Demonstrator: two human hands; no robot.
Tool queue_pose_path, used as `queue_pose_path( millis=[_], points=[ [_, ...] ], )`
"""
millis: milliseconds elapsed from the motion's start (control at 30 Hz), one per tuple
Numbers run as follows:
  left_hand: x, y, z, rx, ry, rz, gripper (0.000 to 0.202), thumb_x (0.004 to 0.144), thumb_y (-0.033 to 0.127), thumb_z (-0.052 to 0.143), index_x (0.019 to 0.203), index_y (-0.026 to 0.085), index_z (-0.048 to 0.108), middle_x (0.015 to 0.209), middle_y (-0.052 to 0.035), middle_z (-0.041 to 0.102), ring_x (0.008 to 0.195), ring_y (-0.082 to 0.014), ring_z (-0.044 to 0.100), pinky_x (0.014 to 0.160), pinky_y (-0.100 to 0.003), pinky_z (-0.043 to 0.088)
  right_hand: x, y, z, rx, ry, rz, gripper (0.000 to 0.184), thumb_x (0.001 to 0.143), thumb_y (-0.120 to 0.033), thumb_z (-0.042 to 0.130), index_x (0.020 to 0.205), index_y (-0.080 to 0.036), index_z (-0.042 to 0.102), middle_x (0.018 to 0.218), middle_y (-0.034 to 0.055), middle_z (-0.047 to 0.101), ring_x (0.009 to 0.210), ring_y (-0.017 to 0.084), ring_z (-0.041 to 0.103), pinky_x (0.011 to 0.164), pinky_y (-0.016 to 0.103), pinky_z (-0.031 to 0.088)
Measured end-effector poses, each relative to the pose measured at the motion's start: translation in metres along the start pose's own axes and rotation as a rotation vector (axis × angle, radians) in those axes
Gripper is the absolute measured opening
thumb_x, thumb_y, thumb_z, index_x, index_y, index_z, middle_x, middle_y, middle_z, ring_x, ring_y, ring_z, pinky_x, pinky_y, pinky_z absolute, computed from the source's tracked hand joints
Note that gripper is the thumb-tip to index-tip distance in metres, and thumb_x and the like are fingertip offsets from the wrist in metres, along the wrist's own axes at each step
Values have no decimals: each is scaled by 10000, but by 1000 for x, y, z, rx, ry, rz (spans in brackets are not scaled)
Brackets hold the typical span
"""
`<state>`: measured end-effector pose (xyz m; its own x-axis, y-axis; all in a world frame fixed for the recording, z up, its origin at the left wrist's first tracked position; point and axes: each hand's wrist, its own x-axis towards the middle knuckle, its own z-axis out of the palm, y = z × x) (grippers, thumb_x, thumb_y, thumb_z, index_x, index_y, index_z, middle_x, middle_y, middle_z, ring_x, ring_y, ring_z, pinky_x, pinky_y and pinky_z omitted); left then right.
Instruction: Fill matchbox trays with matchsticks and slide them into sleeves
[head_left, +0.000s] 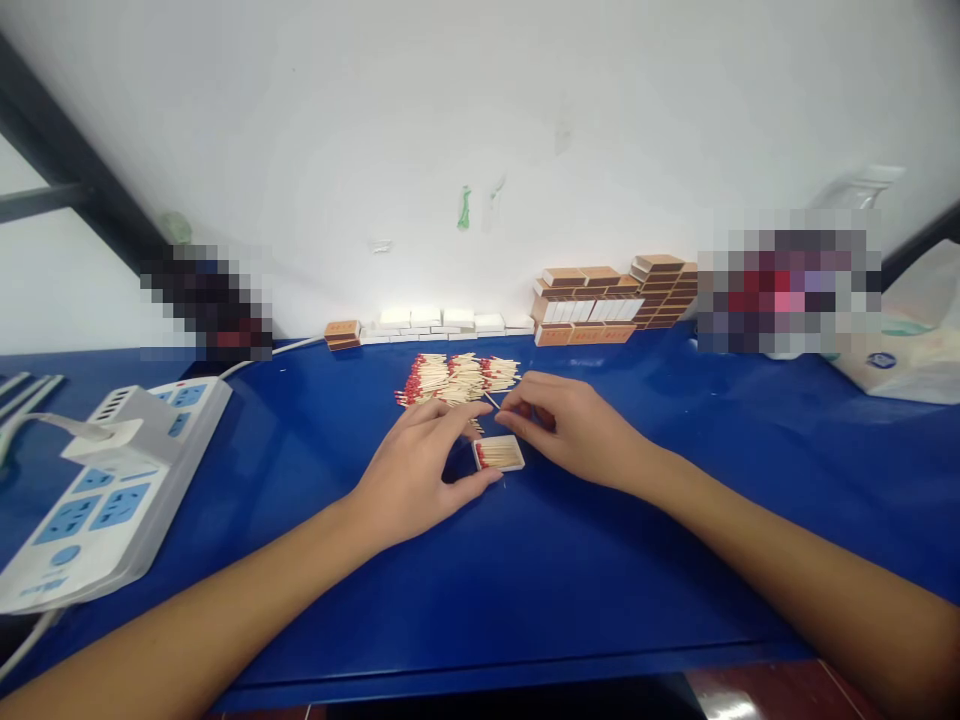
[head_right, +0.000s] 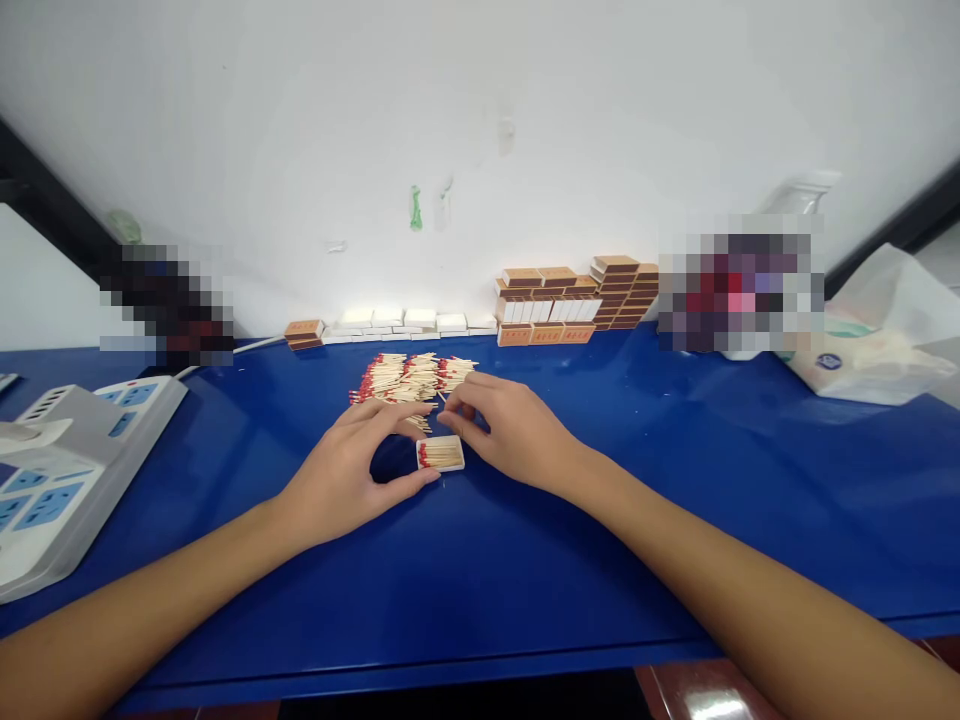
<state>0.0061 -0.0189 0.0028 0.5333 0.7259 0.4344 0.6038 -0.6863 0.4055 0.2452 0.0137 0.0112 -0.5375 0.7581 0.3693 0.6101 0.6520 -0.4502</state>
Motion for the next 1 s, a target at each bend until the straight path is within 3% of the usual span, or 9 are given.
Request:
queue_pose_path(
  millis=[100,233,367,533,733,1000],
  points=[
    [0,-1,0,11,1,-11,606,892,368,797,1416,255,514,1099,-30,779,1161,-289,653,1053,-486,511,6,12,8,-31,80,49,104,1009,-268,643,951,-197,691,834,8,624,708,142,554,662,287,412],
    [-1,-1,0,21,0,-4,606,895,376,794,1419,249,517,1088,-22,777,1149,-280,650,1058,-479,508,11,25,14,-105,69,81,84,973,-287,702,957,-205,699,904,23,641,756,156,581,681,294,424],
    [-1,-1,1,20,3,4,606,897,370,792,1424,252,516,1083,-22,780,1149,-279,650,1055,-473,510,13,28,16,-116,55,97,120,959,-318,726,930,-207,691,937,28,640,779,163,595,683,296,431],
    [-1,-1,1,13,-5,-9,598,902,374,785,1422,260,512,1096,-26,782,1158,-288,655,1058,-496,510,18,27,21,-92,88,120,149,969,-328,706,1028,-194,677,1010,50,629,882,190,627,740,308,454],
    [-1,-1,1,21,3,-2,588,903,370,786,1413,271,512,1098,-28,784,1171,-298,665,1054,-511,515,22,27,21,-103,55,124,100,991,-265,640,928,-192,664,956,42,612,810,171,585,714,296,422],
    [-1,-1,0,12,-7,-13,596,905,377,785,1420,264,506,1099,-23,783,1177,-284,656,1068,-500,507,21,32,13,-126,-43,116,114,1014,-282,631,954,-185,634,963,33,574,789,166,552,712,293,406]
  ],
)
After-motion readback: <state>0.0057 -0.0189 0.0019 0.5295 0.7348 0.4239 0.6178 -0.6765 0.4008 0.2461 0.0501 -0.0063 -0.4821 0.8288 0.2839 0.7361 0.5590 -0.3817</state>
